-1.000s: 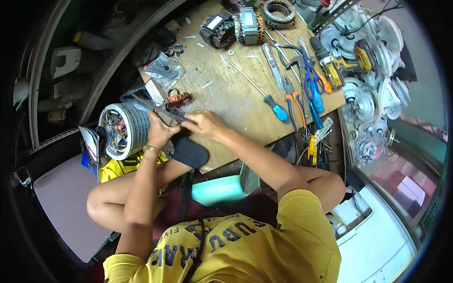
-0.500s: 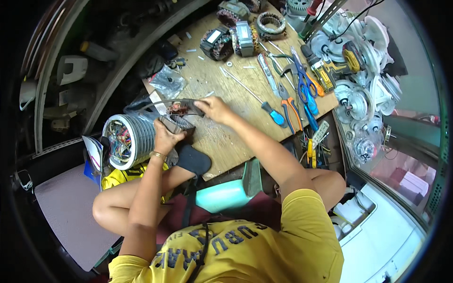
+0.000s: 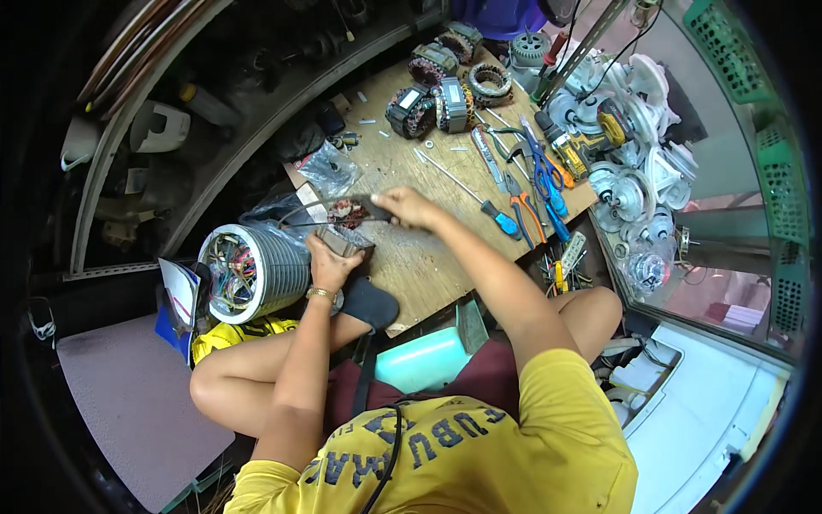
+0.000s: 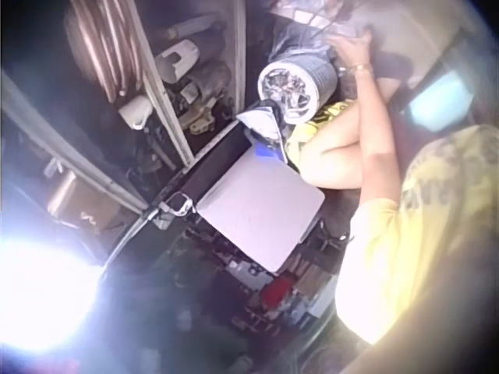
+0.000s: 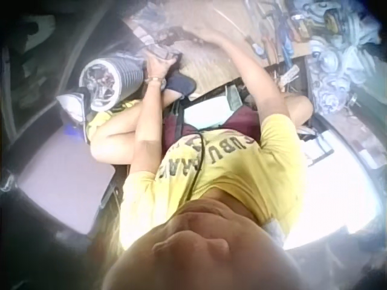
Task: The person uses a thin metal tool to scrape or clean the copper windings of an electric motor component held in one hand, occasionally using pliers to pull at wires.
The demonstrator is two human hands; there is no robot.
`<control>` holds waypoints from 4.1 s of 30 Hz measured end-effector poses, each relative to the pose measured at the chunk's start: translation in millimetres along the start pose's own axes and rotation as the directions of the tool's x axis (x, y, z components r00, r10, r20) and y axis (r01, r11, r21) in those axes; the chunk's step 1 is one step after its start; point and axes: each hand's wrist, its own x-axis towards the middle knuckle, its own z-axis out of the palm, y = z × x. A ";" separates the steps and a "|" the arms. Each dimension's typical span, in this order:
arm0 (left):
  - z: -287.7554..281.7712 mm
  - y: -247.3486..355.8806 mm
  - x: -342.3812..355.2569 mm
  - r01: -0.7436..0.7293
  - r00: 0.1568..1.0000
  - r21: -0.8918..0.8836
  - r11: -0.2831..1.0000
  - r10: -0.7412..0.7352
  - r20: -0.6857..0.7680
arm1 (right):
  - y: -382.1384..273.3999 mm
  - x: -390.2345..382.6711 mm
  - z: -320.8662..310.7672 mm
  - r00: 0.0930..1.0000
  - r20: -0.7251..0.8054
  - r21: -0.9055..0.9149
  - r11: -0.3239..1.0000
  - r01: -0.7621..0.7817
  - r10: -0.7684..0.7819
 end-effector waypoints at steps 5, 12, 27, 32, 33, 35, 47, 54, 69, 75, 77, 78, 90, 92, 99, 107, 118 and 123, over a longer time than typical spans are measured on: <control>-1.1 13.5 -35.8 0.026 0.989 0.098 0.995 -0.011 -0.150 | -11.7 -61.9 41.5 0.904 -0.185 -0.291 0.900 0.325 -0.386; 20.2 20.7 -42.5 0.134 0.958 0.146 0.980 -0.090 -0.274 | 8.4 -72.3 54.2 0.913 -0.224 -0.304 0.914 0.266 -0.341; -28.5 -30.0 29.6 0.085 0.996 0.072 0.994 -0.085 0.000 | -8.5 -66.3 69.1 0.894 -0.111 -0.320 0.867 0.382 -0.435; -31.0 -26.9 58.6 0.190 0.834 0.137 0.972 -0.233 0.500 | -7.1 -102.6 67.5 0.879 -0.151 -0.474 0.813 0.337 -0.452; -30.0 -22.4 63.7 0.189 0.760 0.145 0.971 -0.238 0.605 | -10.4 -120.2 60.5 0.882 -0.155 -0.534 0.789 0.304 -0.445; -35.6 -42.8 68.7 0.174 0.757 0.104 0.979 -0.200 0.622 | -14.9 -148.0 50.1 0.880 -0.164 -0.502 0.806 0.314 -0.445; -40.5 -21.4 78.1 -0.045 0.801 0.306 0.951 -0.148 0.580 | -10.5 -26.3 81.2 0.887 -0.063 -0.516 0.776 0.364 -0.458; -50.5 -40.0 77.0 0.147 0.735 0.210 0.967 -0.249 0.630 | -34.8 -74.7 71.2 0.933 -0.035 -0.430 0.848 0.311 -0.359; -48.9 -27.6 74.8 0.154 0.731 0.177 0.972 -0.233 0.642 | -37.2 -49.2 3.0 0.895 0.123 -0.477 0.765 0.432 -0.429; -43.3 -45.0 75.8 0.107 0.762 0.186 0.977 -0.201 0.616 | -28.9 -107.9 47.9 0.889 -0.042 -0.547 0.756 0.361 -0.455; -41.9 -38.0 74.3 0.102 0.820 0.192 0.976 -0.192 0.540 | -25.4 -116.5 40.4 0.915 -0.125 -0.422 0.855 0.301 -0.384; -41.8 -33.8 74.0 0.089 0.820 0.219 0.972 -0.196 0.537 | -25.6 -119.8 35.3 0.917 -0.125 -0.422 0.857 0.296 -0.379; -39.0 -14.1 75.6 0.074 0.837 0.159 0.984 -0.148 0.527 | -12.7 2.0 79.3 0.846 -0.214 -0.448 0.819 0.359 -0.488; -43.1 -17.8 73.1 0.083 0.818 0.226 0.971 -0.196 0.541 | -24.2 -6.5 79.2 0.875 -0.154 -0.457 0.818 0.349 -0.459; -55.3 -24.6 69.6 0.114 0.798 0.299 0.947 -0.267 0.541 | -13.2 -140.9 38.0 0.935 -0.154 -0.453 0.864 0.222 -0.321; -42.9 -21.7 74.7 0.123 0.810 0.233 0.965 -0.234 0.537 | 5.7 -30.6 74.3 0.898 -0.248 -0.300 0.910 0.286 -0.364; -42.6 -22.4 64.7 0.108 0.807 0.243 0.964 -0.228 0.545 | -11.4 -65.3 49.0 0.941 -0.099 -0.431 0.866 0.253 -0.324; -39.1 -28.0 77.9 0.183 0.780 0.187 0.965 -0.258 0.569 | 5.6 -40.4 64.3 0.844 -0.112 -0.405 0.800 0.443 -0.525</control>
